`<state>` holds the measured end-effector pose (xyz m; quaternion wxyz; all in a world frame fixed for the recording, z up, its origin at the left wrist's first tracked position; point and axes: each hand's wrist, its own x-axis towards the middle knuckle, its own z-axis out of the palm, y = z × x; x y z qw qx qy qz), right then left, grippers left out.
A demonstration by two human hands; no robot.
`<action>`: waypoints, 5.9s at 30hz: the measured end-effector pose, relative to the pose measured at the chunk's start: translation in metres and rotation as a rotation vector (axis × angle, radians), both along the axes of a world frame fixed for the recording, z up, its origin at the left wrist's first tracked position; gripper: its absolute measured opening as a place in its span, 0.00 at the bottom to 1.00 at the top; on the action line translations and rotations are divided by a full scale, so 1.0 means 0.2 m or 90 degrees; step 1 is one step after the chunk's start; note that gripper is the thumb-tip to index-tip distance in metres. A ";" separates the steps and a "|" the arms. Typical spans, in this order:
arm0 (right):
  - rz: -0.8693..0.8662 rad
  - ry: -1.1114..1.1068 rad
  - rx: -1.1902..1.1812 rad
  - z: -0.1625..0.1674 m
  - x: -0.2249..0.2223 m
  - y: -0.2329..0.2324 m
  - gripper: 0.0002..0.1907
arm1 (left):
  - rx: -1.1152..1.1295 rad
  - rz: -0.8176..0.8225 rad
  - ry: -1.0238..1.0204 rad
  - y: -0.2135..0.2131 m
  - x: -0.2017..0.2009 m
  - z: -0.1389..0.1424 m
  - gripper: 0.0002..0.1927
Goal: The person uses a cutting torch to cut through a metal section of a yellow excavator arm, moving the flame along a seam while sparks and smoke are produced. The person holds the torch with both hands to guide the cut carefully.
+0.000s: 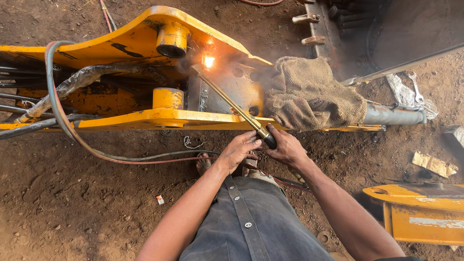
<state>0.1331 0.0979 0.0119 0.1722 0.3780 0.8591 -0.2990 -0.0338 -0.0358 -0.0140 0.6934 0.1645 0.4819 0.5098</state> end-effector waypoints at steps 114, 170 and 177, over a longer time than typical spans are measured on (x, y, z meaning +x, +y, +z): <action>0.044 0.001 0.015 -0.03 0.01 0.18 0.50 | -0.006 0.042 0.032 0.13 0.08 0.00 0.41; 0.034 -0.022 0.060 0.05 0.01 0.05 0.51 | -0.006 -0.010 0.075 0.08 0.01 0.04 0.24; 0.014 -0.062 0.081 0.08 -0.02 0.00 0.52 | -0.001 -0.046 0.059 0.09 -0.06 0.03 0.24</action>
